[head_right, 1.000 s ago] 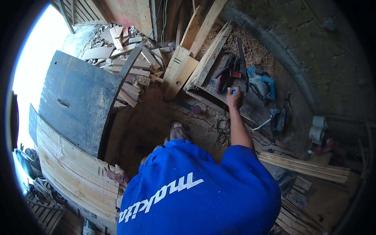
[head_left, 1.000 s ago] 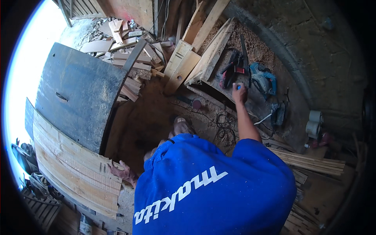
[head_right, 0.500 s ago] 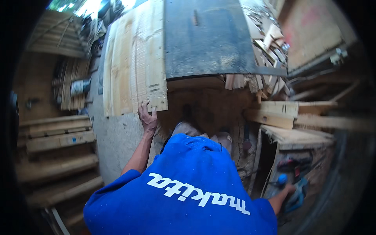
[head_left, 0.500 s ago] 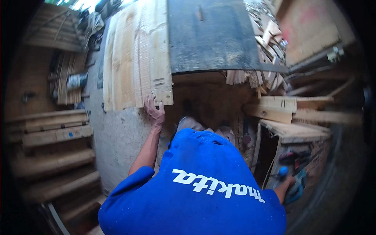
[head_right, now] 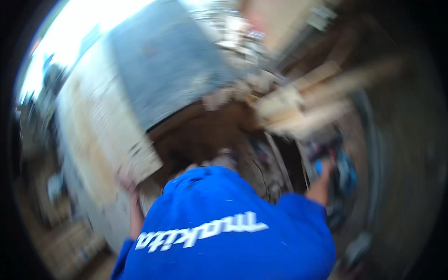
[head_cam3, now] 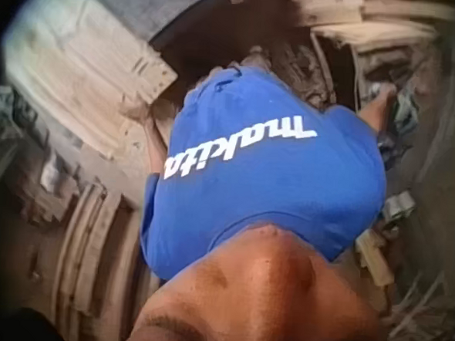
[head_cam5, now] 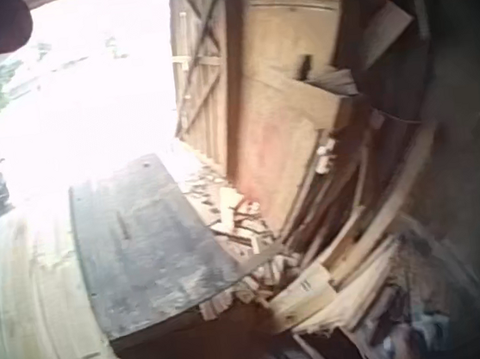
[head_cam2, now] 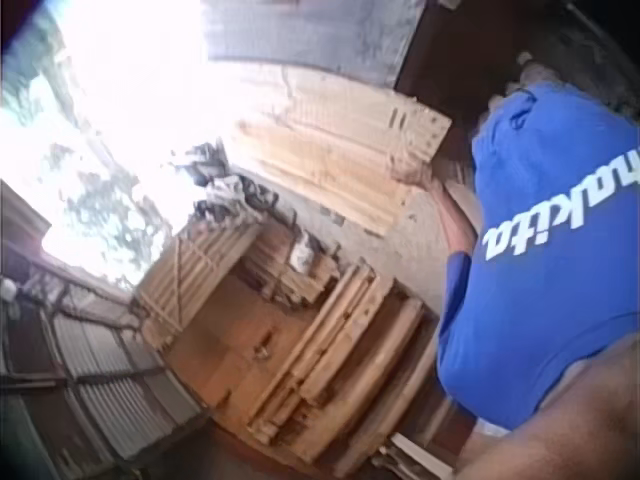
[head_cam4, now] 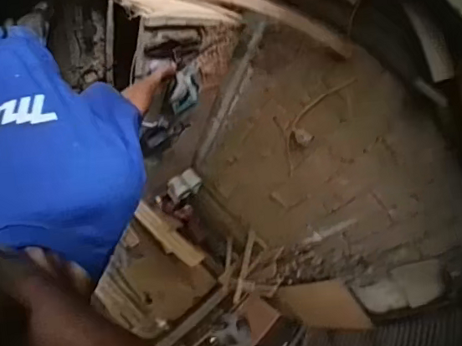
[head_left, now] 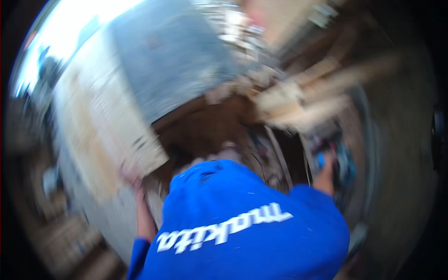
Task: The person marks and measures wooden planks on a workbench using a pencil, tape measure, and carpenter's square, then cuts them with a jigsaw and planes them with a power planer.
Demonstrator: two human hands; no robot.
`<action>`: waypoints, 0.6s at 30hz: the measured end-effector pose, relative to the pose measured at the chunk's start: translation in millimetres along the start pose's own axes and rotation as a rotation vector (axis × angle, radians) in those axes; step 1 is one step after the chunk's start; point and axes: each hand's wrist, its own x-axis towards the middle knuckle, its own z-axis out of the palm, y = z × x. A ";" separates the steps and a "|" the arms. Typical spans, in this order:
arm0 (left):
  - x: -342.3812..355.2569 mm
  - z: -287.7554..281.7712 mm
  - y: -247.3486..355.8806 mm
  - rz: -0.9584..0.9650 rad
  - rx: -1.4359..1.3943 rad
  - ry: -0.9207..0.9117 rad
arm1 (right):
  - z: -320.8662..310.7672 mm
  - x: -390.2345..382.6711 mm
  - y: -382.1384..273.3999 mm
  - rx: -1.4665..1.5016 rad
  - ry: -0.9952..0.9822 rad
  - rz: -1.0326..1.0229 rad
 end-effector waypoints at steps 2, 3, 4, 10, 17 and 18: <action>24.0 -91.8 27.6 -0.455 -0.157 -0.076 | 11.0 -100.5 22.9 -0.275 0.178 0.194; 3.7 -93.1 15.9 -0.338 0.491 0.173 | 1.5 -115.6 5.8 -0.326 0.246 0.210; -3.5 -92.4 10.6 -0.422 0.503 0.123 | -19.7 -130.6 -7.3 -0.377 0.254 0.298; -31.4 -46.7 -24.1 -0.439 0.550 0.147 | -78.4 -136.8 -26.6 -0.536 0.257 0.374; -39.1 -62.5 78.6 -0.348 0.388 0.203 | -17.5 -86.8 44.9 -0.582 0.094 0.220; -43.6 -19.5 72.6 -0.364 0.327 0.113 | -89.2 -35.6 86.9 -0.966 -0.047 0.301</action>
